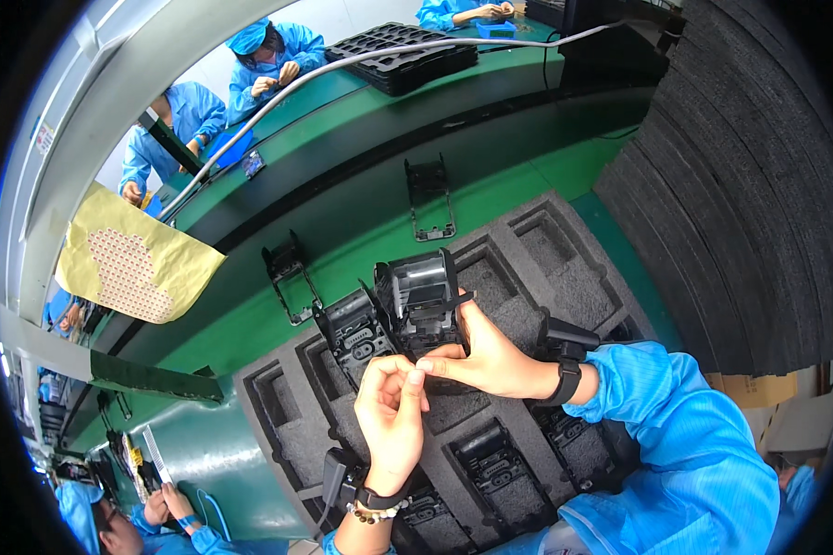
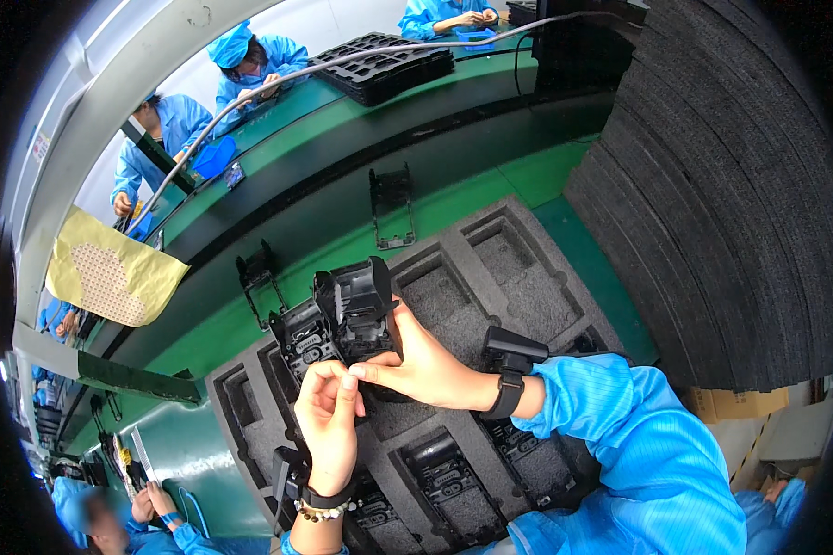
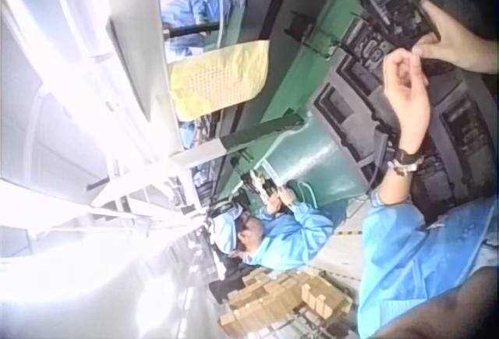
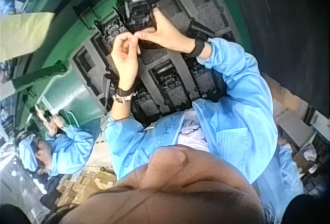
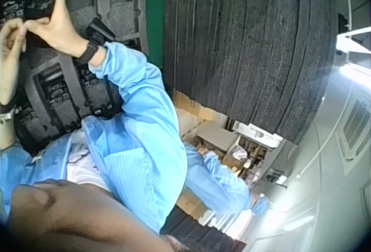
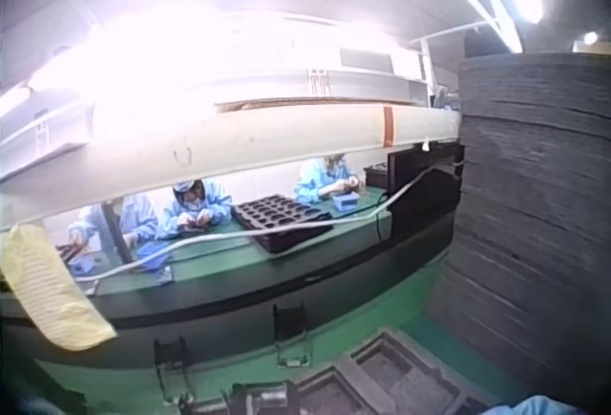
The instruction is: The worker is inspecting and placing black plastic components into a foam organizational tray on an assembly line.
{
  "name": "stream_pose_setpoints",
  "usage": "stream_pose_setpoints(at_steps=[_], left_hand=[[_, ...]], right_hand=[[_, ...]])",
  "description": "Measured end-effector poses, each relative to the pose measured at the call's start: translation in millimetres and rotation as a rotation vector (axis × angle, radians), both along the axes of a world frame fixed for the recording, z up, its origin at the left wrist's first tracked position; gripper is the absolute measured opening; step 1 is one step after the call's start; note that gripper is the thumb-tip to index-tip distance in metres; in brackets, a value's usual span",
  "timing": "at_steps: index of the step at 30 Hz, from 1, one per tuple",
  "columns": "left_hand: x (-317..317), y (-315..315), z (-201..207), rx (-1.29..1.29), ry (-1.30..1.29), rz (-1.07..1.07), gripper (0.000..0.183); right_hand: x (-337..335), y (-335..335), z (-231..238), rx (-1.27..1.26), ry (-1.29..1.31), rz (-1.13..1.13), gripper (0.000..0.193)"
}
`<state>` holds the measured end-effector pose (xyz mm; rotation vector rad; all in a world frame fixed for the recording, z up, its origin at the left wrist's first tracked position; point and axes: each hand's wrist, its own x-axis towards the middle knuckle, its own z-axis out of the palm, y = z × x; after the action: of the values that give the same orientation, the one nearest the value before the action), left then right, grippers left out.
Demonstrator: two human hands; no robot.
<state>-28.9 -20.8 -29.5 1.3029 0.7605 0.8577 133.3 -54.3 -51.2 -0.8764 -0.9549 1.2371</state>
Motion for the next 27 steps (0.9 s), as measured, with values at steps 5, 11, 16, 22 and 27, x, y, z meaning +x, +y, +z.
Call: stream_pose_setpoints(at_steps=[5, 11, 16, 22, 27], left_hand=[[1, 0, 3, -0.054, -0.102, -0.056, 0.011], [4, 1, 5, -0.129, -0.17, -0.118, 0.015], [2, 4, 5, -0.222, -0.231, -0.167, 0.015], [-2, 8, 1, -0.281, -0.331, -0.167, 0.013], [-4, 9, 1, -0.31, -0.372, -0.178, 0.013]], right_hand=[[2, 0, 7, -0.018, 0.02, 0.028, 0.086], [6, -2, 22, -0.114, 0.167, 0.071, 0.074], [11, 0, 17, -0.141, 0.276, 0.14, 0.074], [13, 0, 18, -0.156, 0.323, 0.168, 0.074], [12, 1, 17, -0.142, 0.298, 0.167, 0.077]])
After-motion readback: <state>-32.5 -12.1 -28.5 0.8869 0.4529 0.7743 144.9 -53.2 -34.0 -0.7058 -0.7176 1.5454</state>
